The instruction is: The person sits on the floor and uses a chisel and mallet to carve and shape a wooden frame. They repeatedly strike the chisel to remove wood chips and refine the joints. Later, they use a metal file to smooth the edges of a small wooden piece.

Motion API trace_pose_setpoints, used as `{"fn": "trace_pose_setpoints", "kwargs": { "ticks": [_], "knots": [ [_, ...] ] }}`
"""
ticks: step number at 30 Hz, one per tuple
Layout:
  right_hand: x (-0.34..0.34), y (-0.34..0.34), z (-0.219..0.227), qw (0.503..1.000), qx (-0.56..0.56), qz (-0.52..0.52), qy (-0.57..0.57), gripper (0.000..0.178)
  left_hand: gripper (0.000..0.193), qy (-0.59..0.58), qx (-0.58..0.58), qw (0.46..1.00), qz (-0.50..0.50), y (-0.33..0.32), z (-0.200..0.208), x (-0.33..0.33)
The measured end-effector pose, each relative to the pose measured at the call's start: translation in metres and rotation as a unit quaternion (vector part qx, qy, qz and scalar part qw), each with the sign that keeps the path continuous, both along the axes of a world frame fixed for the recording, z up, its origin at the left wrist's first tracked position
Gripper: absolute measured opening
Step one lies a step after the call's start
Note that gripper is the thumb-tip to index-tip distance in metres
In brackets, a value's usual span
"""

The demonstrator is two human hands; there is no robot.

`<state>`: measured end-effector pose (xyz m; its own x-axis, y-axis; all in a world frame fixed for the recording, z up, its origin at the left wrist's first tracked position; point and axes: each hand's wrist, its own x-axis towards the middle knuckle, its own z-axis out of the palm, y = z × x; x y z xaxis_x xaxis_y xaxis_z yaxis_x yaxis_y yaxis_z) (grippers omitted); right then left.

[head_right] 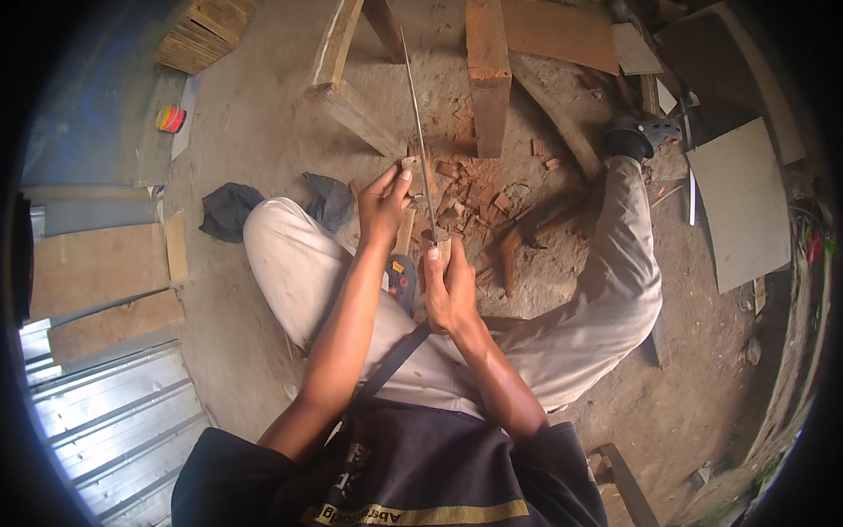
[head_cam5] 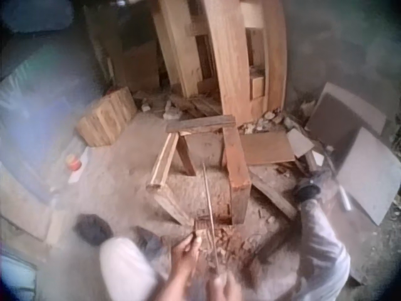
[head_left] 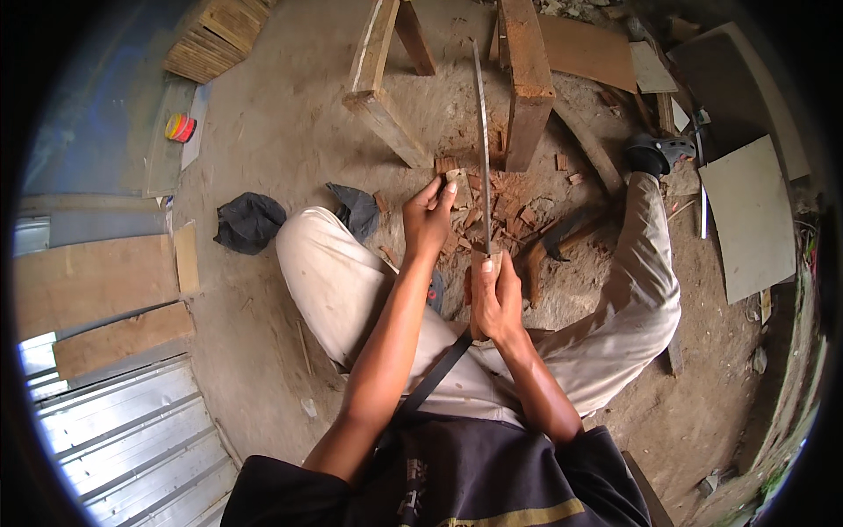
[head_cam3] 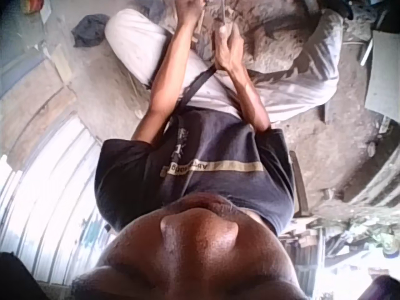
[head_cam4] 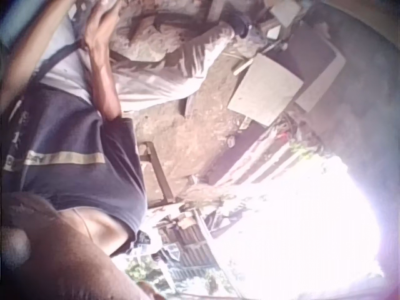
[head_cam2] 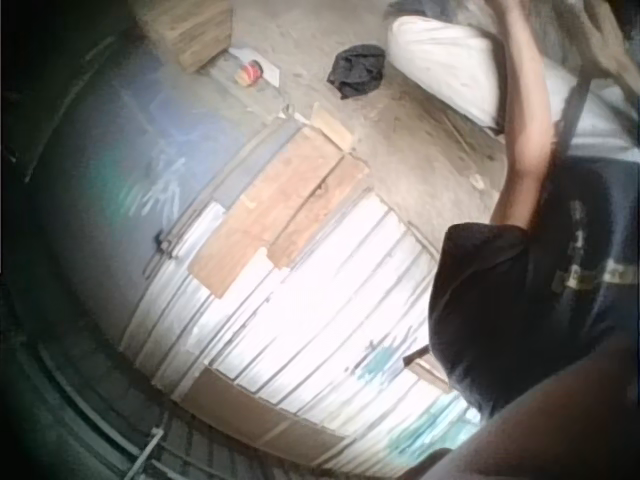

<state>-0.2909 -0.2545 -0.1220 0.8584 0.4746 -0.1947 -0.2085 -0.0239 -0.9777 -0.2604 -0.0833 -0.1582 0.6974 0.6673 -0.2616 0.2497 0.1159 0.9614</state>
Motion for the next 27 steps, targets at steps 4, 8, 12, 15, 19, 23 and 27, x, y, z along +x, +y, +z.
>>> {"fn": "trace_pose_setpoints", "kwargs": {
  "ticks": [4,8,12,15,19,23,27],
  "knots": [
    [-0.001,-0.003,-0.004,0.996,0.027,-0.011,-0.086,0.047,0.055,-0.052,-0.022,0.998,0.001,0.002,-0.002,0.0],
    [0.005,0.0,-0.023,0.992,-0.116,0.031,0.036,0.044,0.051,-0.052,-0.048,0.997,0.021,0.002,0.002,0.003],
    [0.011,0.002,-0.031,0.99,-0.05,0.056,0.122,0.048,0.044,-0.072,-0.065,0.994,0.044,0.0,0.007,0.004],
    [0.011,-0.002,-0.018,0.988,-0.051,0.064,0.135,0.049,0.042,-0.091,-0.039,0.994,0.051,-0.001,0.008,0.006],
    [0.006,-0.007,0.008,0.999,-0.018,0.036,0.003,0.051,0.041,-0.089,-0.025,0.995,0.04,-0.001,0.007,0.005],
    [0.007,-0.005,0.007,0.991,0.067,-0.016,-0.111,0.051,0.04,-0.091,-0.032,0.995,0.034,0.0,0.005,0.0],
    [0.014,0.001,-0.017,0.99,-0.102,0.059,0.081,0.045,0.043,-0.067,-0.041,0.996,0.028,0.005,-0.001,-0.004]
  ]
}}
